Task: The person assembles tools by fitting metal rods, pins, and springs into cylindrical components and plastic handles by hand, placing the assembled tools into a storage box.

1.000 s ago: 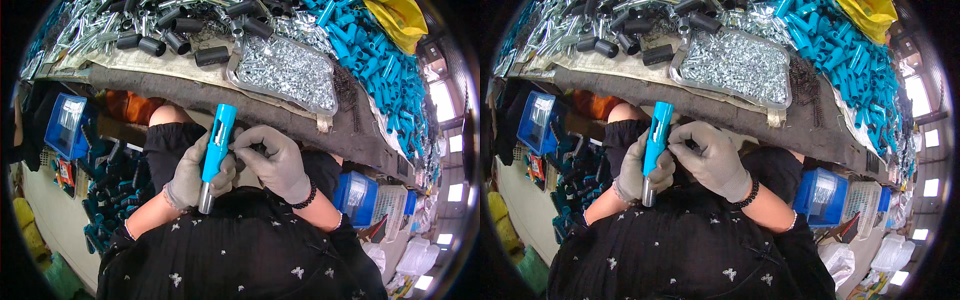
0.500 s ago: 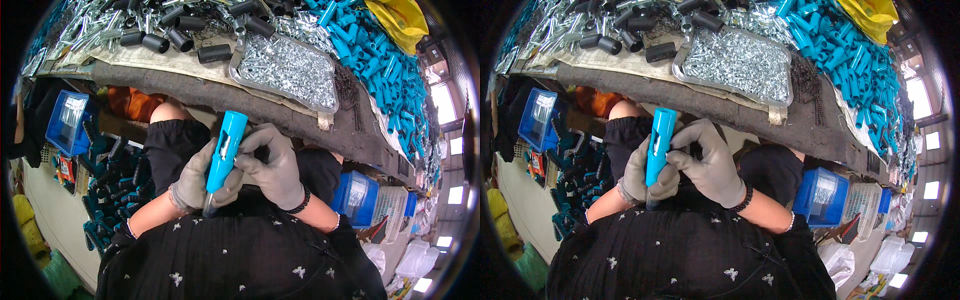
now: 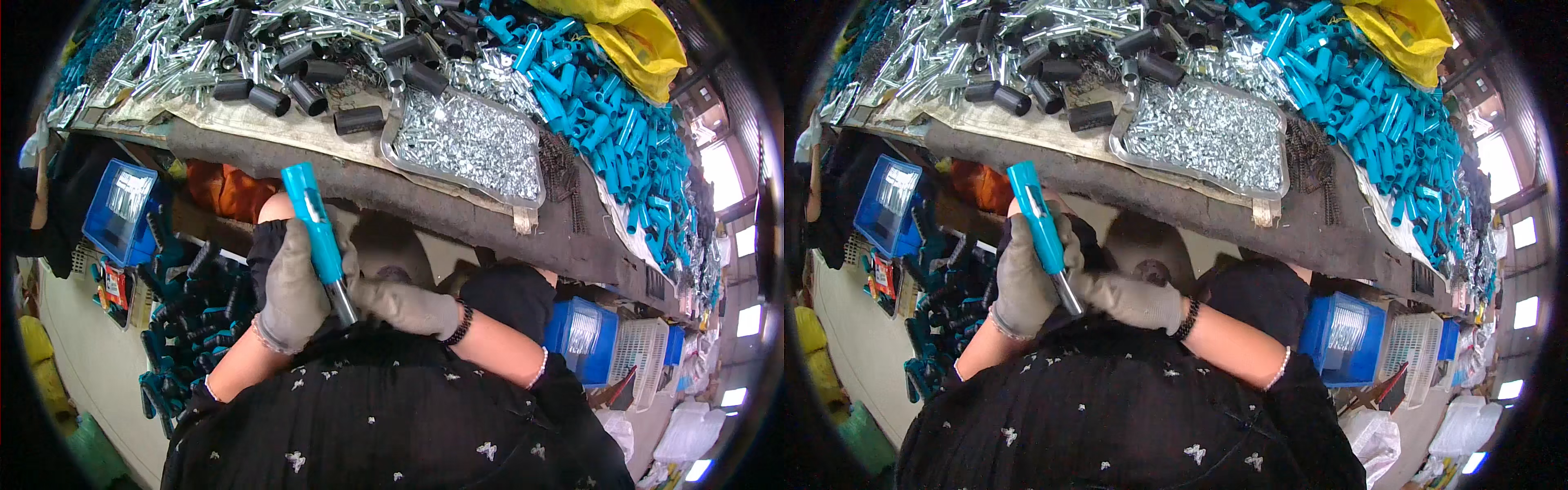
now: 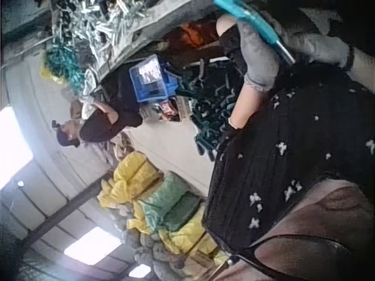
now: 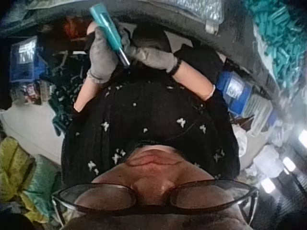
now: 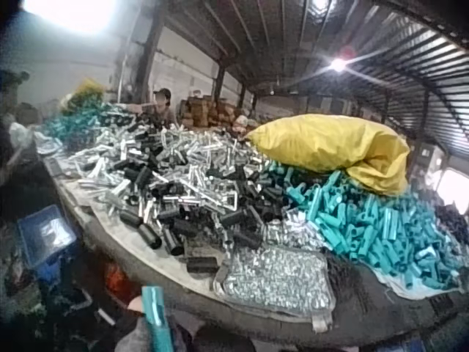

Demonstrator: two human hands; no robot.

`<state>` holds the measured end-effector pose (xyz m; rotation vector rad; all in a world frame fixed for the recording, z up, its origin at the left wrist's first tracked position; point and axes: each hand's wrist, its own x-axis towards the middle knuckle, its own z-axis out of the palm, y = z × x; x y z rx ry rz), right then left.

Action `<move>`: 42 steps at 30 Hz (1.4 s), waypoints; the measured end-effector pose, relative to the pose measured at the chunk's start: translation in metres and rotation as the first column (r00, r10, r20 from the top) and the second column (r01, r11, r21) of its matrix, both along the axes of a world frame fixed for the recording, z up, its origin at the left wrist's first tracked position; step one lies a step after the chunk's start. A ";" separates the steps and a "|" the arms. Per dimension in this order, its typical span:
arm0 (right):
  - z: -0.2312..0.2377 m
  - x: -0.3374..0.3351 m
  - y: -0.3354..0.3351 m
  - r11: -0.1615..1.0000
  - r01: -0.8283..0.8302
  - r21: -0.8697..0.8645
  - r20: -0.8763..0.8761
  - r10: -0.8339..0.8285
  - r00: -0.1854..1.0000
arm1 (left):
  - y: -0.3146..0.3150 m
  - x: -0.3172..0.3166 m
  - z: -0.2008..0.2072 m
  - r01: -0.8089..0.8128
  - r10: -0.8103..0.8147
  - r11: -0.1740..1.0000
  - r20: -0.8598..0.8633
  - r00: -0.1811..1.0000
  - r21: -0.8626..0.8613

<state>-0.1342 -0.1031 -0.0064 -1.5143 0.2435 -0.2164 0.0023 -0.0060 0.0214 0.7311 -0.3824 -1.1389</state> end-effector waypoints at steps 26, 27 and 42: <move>0.095 -0.039 -0.059 0.933 0.242 -0.265 -0.012 -0.254 0.967 | 0.024 0.029 -0.003 0.417 -0.557 0.824 0.412 0.721 0.383; 0.096 -0.057 -0.059 0.878 0.142 -0.457 0.032 -0.143 0.989 | 0.018 0.026 -0.001 0.526 -0.654 0.754 0.375 0.657 0.394; 0.073 -0.141 -0.051 0.395 0.362 -0.844 0.220 -0.360 0.907 | -0.051 -0.055 -0.016 0.766 -0.768 0.596 0.448 0.458 0.239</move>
